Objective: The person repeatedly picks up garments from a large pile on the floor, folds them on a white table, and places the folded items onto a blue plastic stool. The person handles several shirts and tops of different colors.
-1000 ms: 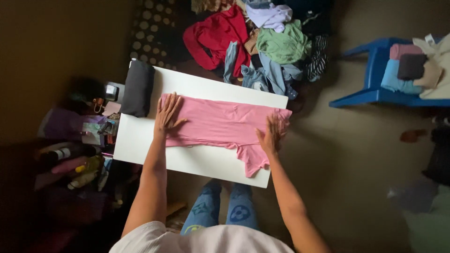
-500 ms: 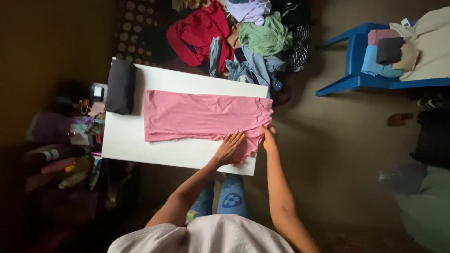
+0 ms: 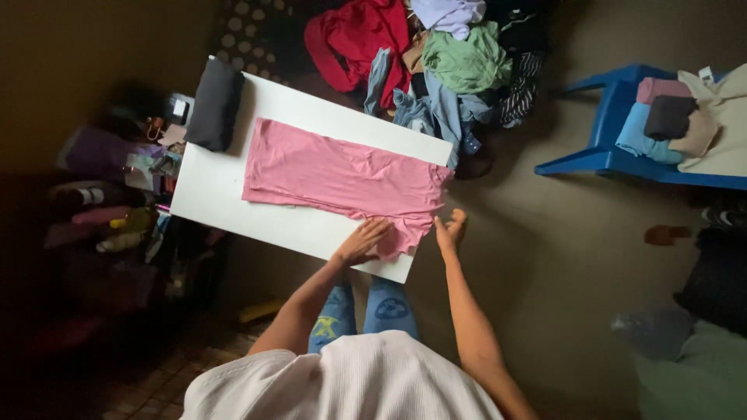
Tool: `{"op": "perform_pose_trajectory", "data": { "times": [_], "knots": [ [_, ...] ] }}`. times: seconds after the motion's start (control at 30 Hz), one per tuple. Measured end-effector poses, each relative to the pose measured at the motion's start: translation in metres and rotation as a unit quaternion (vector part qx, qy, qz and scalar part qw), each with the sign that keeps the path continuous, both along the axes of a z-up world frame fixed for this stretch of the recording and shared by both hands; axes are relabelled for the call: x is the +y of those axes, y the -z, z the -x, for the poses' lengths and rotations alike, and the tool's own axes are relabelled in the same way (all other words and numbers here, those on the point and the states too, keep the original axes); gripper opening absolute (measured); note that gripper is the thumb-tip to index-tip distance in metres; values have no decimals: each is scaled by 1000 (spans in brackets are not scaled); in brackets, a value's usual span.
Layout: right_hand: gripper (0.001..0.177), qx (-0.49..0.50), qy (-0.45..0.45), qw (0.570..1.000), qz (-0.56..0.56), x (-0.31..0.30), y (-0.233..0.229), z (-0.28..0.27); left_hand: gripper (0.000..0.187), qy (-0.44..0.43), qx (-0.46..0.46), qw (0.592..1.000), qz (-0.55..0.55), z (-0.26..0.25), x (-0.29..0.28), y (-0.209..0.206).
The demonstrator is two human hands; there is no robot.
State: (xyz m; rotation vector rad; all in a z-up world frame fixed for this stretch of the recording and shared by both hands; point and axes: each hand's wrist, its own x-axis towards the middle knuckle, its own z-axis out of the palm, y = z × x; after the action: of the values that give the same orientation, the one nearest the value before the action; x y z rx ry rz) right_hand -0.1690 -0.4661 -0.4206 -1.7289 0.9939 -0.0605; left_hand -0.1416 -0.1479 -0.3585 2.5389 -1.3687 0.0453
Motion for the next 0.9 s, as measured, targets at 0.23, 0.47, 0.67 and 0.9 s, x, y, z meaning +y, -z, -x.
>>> {"op": "perform_pose_trajectory", "data": {
  "times": [0.23, 0.47, 0.67, 0.9],
  "knots": [
    [41, -319, -440, 790, 284, 31, -28, 49, 63, -3, 118, 991, 63, -24, 34, 36],
    [40, -289, -600, 676, 315, 22, -8, 46, 11, 11, 77, 992, 101, -39, 24, 57],
    [15, -304, -532, 726, 313, 41, -11, 24, 51, -26, 146, 988, 51, -28, 18, 48],
    [21, -57, -391, 918, -22, 0, 31, -58, 87, -118, 218, 969, 19, -51, -4, 42]
  ]
}}
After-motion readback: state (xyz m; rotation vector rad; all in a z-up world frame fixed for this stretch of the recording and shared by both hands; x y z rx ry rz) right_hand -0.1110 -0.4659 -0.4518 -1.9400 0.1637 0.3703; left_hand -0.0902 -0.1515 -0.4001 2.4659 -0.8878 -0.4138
